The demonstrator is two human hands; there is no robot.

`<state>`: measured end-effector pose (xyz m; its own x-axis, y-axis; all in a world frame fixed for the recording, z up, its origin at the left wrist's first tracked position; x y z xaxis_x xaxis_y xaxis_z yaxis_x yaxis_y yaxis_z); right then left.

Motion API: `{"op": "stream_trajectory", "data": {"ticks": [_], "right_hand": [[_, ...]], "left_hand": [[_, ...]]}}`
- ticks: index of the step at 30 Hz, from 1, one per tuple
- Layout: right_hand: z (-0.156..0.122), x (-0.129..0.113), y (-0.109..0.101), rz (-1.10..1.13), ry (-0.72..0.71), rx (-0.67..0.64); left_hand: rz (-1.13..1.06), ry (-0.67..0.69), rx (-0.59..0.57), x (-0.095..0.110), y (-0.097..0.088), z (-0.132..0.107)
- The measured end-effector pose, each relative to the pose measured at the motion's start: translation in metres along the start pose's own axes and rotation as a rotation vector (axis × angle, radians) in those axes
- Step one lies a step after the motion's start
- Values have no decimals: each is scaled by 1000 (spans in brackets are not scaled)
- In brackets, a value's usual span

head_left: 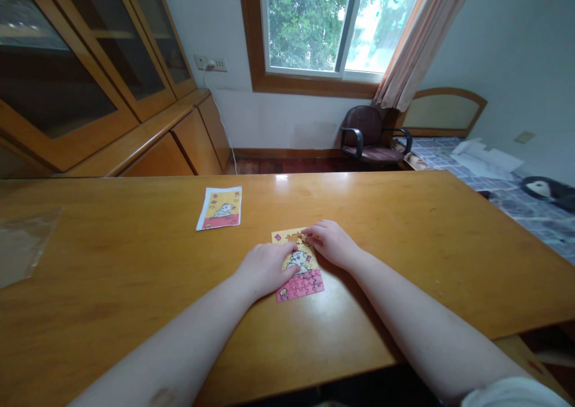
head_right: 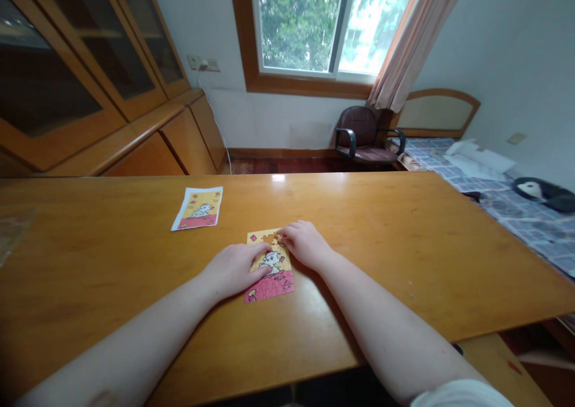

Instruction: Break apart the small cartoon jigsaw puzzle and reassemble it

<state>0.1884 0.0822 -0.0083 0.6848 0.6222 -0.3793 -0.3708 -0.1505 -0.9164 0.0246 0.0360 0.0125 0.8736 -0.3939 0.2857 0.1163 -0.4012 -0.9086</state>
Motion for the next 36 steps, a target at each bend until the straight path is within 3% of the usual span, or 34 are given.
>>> {"op": "stream_trajectory", "data": {"ticks": [6,16,36], "right_hand": [[-1,-1,-2,-5,-18,22],[-7,-13,-3,-16,-59,-66],[-11,-27,-6,-102,16,-122]], "left_hand": [[-9,-11,-9,1,-1,0],[-3,0,5,0,1,0],[18,12,11,0,0,-1]]}}
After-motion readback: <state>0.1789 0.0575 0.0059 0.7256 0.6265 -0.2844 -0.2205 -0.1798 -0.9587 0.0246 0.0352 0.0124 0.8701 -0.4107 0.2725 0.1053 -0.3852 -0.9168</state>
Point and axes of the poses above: each hand's wrist, its own z-axis towards the middle knuckle, its own y-axis out of the palm, x = y × z, the point moved 4 cm from there along z, towards the middle knuckle, and after that the axes turned 10 degrees about -x, right-handed, at the moved point
